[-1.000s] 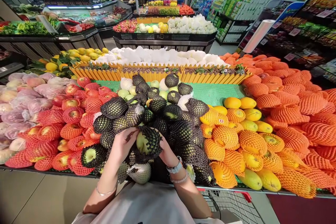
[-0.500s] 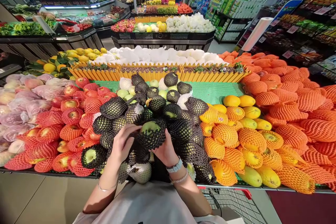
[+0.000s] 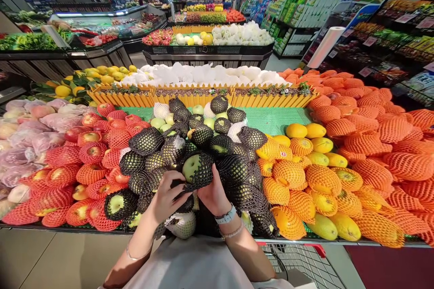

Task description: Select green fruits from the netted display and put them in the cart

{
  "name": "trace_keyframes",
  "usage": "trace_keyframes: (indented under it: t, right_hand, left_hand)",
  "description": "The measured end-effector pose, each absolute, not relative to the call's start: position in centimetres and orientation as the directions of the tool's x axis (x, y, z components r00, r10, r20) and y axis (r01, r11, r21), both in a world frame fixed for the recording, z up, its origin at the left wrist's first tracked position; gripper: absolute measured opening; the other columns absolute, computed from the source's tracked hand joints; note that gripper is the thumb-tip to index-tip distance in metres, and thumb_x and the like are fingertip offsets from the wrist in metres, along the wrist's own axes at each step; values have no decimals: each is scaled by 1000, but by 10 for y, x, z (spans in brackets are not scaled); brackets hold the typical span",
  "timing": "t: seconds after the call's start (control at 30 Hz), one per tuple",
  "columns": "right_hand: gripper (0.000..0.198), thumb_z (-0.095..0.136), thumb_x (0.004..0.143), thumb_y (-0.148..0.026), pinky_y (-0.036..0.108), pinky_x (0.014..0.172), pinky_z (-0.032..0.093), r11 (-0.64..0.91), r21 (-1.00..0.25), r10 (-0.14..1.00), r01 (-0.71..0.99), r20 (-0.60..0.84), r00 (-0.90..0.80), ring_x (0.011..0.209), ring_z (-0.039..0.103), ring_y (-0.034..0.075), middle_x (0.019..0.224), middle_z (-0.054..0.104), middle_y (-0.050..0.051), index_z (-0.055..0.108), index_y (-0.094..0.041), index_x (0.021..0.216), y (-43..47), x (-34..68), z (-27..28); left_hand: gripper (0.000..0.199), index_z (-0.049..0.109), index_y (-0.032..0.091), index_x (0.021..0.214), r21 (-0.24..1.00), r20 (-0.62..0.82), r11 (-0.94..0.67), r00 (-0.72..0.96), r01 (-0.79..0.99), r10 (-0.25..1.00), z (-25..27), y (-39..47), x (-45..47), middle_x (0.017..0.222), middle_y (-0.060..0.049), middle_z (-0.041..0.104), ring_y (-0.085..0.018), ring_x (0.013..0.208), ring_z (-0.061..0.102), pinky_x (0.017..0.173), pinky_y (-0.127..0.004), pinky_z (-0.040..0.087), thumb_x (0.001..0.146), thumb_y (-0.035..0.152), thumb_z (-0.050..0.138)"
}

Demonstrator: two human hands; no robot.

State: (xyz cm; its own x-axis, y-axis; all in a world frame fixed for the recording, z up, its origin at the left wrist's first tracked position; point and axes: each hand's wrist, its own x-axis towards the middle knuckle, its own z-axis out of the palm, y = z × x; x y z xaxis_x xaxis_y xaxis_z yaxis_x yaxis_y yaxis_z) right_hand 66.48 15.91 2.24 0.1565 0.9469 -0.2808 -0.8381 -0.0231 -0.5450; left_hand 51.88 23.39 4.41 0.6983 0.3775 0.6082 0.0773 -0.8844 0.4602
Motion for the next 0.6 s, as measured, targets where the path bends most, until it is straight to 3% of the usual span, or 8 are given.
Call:
trace_keyframes:
  t: [0.07,0.17,0.27,0.37,0.43,0.5,0.6]
  right_hand:
    - [55,61,78,-73,48,113,42,9,-583,934,-813,-284,215,130,56,25,122,73,0,72,-30,112,157,664,19]
    - [57,69,74,-71,44,121,32,25,-662,911,-749,-293,290,135,52,23,128,70,-1,71,-30,113,155,664,13]
    - [61,68,73,-73,44,126,21,25,-775,898,-632,-259,354,141,44,22,135,65,-1,70,-31,117,153,667,14]
    - [60,65,74,-74,43,127,18,42,-897,927,-440,-129,352,141,44,23,136,64,-1,71,-33,117,151,670,24]
    - [59,60,79,-74,41,125,23,55,-947,950,-317,-48,309,135,50,24,132,66,1,71,-32,118,149,672,33]
    - [63,47,86,-75,43,117,37,43,-968,967,-249,-22,252,120,60,25,123,70,3,69,-30,125,145,672,42]
    - [64,34,95,-69,42,88,55,38,-990,976,-135,7,218,86,66,22,105,74,4,59,-29,137,141,671,51]
  left_hand:
    - [25,58,20,113,509,596,-852,664,122,451,42,233,519,119,-13,57,-26,115,56,97,-44,52,89,16,63]
    - [61,38,22,140,590,482,-798,739,123,471,41,235,517,138,-17,47,-30,132,48,108,-52,46,86,15,65]
    - [75,27,27,147,628,405,-769,794,118,453,39,239,515,147,-18,39,-33,140,41,112,-56,42,85,19,68]
    - [83,22,28,150,659,398,-747,802,88,446,35,240,514,152,-19,33,-35,143,37,113,-58,40,84,27,72]
    - [85,24,28,149,676,439,-735,781,38,444,29,240,512,152,-19,34,-35,143,38,112,-57,41,82,31,75]
    - [86,28,27,147,706,495,-709,720,-7,486,21,239,510,149,-19,39,-35,139,43,111,-56,43,78,34,78]
    - [89,35,25,144,813,499,-582,508,5,702,5,237,506,142,-17,48,-36,133,50,109,-58,44,70,48,81]
